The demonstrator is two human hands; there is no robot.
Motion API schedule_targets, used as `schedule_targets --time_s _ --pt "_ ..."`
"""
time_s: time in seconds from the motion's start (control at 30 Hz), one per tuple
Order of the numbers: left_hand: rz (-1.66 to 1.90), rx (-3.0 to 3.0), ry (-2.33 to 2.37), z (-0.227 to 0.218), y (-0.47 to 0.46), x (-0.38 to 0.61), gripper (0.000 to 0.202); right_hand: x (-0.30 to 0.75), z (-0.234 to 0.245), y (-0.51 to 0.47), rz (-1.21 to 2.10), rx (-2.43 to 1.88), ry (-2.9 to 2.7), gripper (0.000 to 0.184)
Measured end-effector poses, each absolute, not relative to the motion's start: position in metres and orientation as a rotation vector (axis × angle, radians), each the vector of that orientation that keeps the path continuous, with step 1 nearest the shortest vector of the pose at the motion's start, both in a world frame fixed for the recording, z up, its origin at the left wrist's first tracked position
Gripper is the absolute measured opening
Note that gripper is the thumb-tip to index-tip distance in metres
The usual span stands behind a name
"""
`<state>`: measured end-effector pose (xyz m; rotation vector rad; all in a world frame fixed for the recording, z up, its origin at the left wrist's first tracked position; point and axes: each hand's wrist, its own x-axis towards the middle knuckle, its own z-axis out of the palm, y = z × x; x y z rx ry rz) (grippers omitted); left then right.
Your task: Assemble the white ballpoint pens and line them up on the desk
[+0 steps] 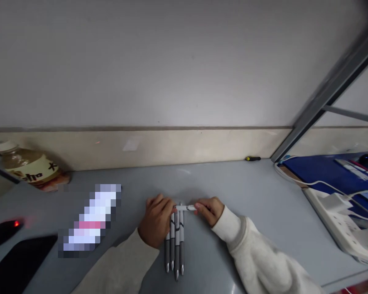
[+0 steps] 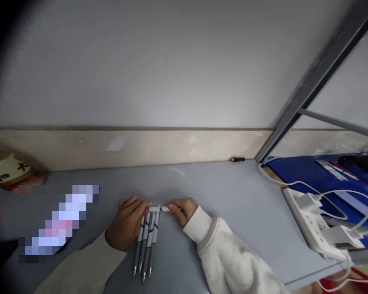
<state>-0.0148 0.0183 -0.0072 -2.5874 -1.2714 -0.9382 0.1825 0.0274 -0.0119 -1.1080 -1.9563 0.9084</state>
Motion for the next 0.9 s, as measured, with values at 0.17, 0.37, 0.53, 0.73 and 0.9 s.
schedule_targets --time_s 0.17,0.37,0.53,0.73,0.9 --pt "-0.98 -2.614 -1.274 0.0 0.016 -0.013 0.029 0.182 -0.01 0.034 1.492 -1.101 -1.373 0.04" --pt "-1.125 -2.643 -1.334 0.001 0.013 -0.014 0.025 0.187 -0.002 0.043 1.6 -0.946 -0.789 0.048" --pt "-1.108 -2.622 -1.407 -0.002 0.015 -0.015 0.025 0.187 0.0 0.041 1.465 -0.974 -0.799 0.069" --pt "-0.961 -2.672 -1.469 -0.001 0.016 -0.014 0.023 0.185 -0.001 0.041 1.424 -0.983 -0.853 0.068" --pt "-0.809 -2.811 -1.461 -0.001 0.014 -0.014 0.025 0.187 -0.002 0.042 1.418 -0.977 -0.919 0.064"
